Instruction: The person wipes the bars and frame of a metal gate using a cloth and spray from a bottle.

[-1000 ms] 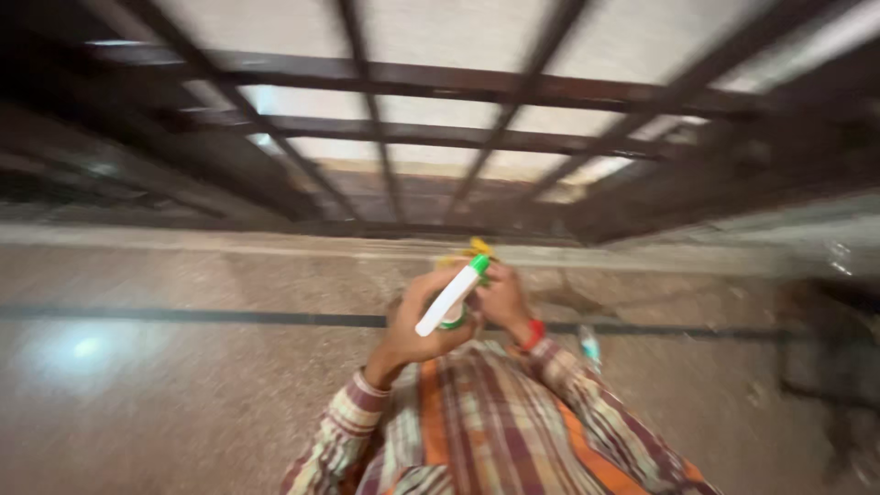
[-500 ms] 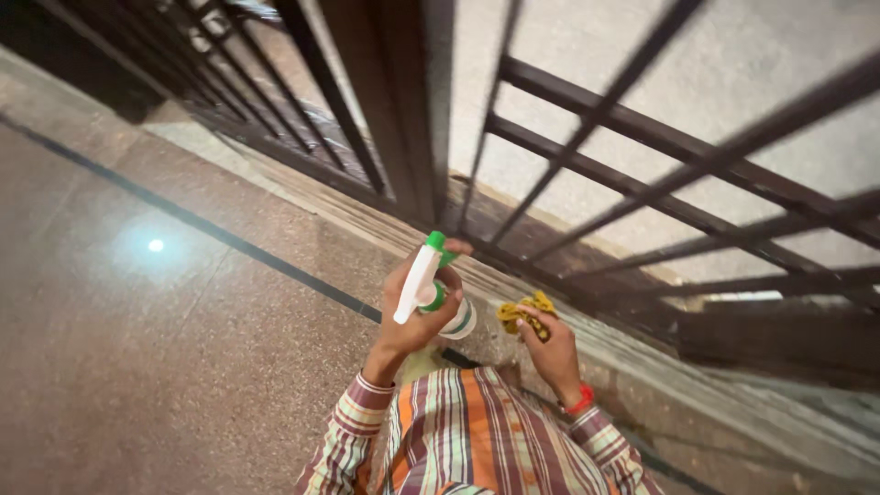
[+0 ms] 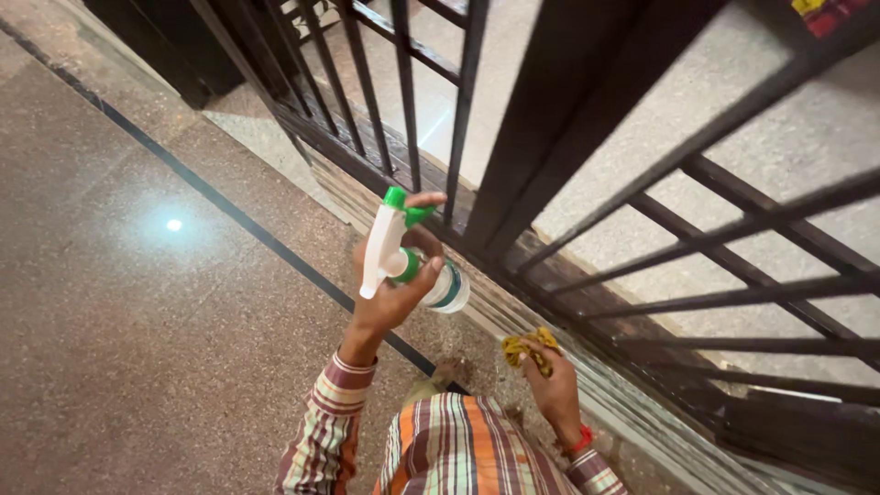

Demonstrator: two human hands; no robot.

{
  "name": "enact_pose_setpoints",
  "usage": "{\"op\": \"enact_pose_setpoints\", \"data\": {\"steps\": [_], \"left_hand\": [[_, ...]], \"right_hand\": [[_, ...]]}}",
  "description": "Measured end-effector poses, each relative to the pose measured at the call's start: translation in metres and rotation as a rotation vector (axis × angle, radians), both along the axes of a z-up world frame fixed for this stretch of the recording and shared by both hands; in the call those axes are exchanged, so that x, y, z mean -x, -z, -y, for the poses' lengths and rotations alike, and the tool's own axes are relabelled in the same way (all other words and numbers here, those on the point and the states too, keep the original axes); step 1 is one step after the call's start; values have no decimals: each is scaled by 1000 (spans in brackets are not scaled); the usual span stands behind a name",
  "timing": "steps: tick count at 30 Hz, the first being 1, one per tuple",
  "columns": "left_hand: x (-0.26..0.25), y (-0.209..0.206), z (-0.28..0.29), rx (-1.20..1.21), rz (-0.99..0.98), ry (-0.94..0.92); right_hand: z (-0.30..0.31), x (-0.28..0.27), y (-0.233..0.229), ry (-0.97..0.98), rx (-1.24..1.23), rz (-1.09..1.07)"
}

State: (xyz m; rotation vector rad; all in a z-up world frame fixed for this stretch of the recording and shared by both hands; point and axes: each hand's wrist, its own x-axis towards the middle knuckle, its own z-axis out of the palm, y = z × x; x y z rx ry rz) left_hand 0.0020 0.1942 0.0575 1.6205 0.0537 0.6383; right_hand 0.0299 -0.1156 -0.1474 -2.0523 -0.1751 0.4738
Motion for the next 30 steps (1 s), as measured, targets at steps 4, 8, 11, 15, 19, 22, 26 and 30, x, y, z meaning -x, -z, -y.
{"op": "enact_pose_setpoints", "data": {"steps": [4,8,11,15,19,22,26,30], "left_hand": [[-8,-13,-22,34,161,24],[-10,-10,-39,17,175,53],[-8,1,-48,108,88,42],[-6,26,-52,194,52,-14],[-6,39,-54,199,-19,-67],[-8,32,-61,213,108,-1],[-23,17,-75,223,200,82],[-42,-7,-95,135,214,185]], "right_hand": [[-20,5,0,-24,-151,85],[-35,8,5,16,-114,14],[-43,10,8,16,-90,16],[-51,12,13,27,-34,10],[-58,15,13,50,-4,-54],[-62,16,8,36,-30,-31],[-68,19,4,56,30,-25],[-71,21,4,31,-5,-11]]}}
